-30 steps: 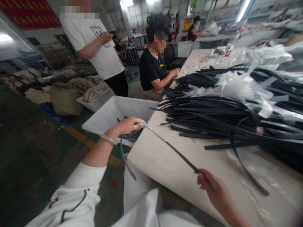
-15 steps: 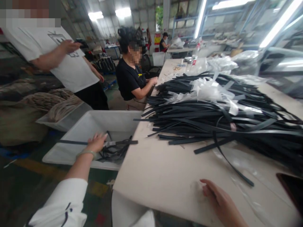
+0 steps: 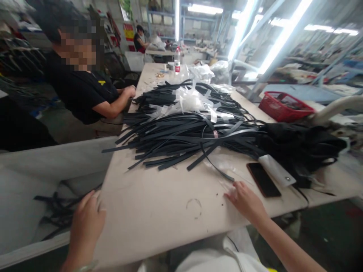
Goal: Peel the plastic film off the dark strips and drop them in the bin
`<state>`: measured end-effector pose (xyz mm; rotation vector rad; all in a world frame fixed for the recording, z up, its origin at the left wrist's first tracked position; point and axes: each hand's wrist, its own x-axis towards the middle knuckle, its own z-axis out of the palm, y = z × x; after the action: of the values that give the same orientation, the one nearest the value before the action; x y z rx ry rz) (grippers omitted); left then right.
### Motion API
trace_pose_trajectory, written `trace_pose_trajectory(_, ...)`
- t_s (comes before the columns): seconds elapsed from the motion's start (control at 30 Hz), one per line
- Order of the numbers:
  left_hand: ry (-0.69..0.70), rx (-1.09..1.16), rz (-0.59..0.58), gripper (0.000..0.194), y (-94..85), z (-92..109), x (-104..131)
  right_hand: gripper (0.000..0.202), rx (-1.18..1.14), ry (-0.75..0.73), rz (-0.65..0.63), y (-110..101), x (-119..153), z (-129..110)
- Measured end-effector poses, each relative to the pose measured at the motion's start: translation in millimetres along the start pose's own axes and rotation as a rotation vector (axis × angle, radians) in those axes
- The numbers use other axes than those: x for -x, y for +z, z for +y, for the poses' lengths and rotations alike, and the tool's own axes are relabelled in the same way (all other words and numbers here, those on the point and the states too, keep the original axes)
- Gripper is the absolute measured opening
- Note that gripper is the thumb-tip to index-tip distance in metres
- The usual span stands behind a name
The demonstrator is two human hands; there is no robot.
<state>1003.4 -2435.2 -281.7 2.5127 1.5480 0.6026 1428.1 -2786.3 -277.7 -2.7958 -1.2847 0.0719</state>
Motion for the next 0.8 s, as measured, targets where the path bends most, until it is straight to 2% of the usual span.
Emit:
trace_pose_trajectory(0.07, -0.010, 0.153, 0.025, 0.048, 1.0, 48.5, 25.1, 0.028, 0.026, 0.054, -0.074, 2.1, 6.2, 0.7)
trace_pose_trajectory(0.13, -0.093, 0.414, -0.030, 0.041, 10.0, 104.7, 50.4, 0.022, -0.024, 0.056, -0.155, 0.9, 10.5, -10.7)
trace_pose_trajectory(0.2, -0.254, 0.786, -0.202, 0.042, 23.0, 159.5, 71.7, 0.021, -0.147, -0.053, -0.220, -3.7, 14.7, -34.9)
trace_pose_trajectory(0.23, -0.349, 0.963, -0.330, 0.046, 29.4, 184.1, 79.6, 0.020, -0.231, -0.145, -0.249, -6.4, 17.7, -50.9)
trace_pose_trajectory(0.33, -0.625, 1.351, -0.665, 0.056, 43.5, 239.5, 89.9, 0.012, -0.499, -0.461, -0.328, -10.3, 31.6, -102.1)
trace_pose_trajectory(0.4, -0.675, 1.458, -0.791, 0.056, 49.4, 260.3, 86.8, 0.010, -0.621, -0.596, -0.330, -8.7, 41.9, -128.8)
trace_pose_trajectory(0.43, -0.653, 1.445, -0.807, 0.053, 52.3, 266.7, 83.5, 0.010, -0.660, -0.614, -0.319, -7.5, 45.8, -137.5)
trace_pose_trajectory(0.53, -0.540, 1.272, -0.738, 0.040, 64.8, 276.1, 71.4, 0.006, -0.740, -0.579, -0.351, -7.3, 48.0, -143.5)
trace_pose_trajectory(0.6, -0.497, 1.187, -0.674, 0.032, 76.4, 280.1, 62.9, 0.017, -0.744, -0.554, -0.385, -10.8, 41.1, -132.8)
trace_pose_trajectory(0.7, -0.432, 1.128, -0.559, 0.031, 95.2, 292.8, 45.8, 0.036, -0.720, -0.409, -0.267, -15.1, 25.0, -105.6)
trace_pose_trajectory(0.8, -0.350, 1.097, -0.462, 0.033, 111.2, 319.2, 19.2, 0.039, -0.785, -0.220, -0.196, -13.5, 13.1, -81.0)
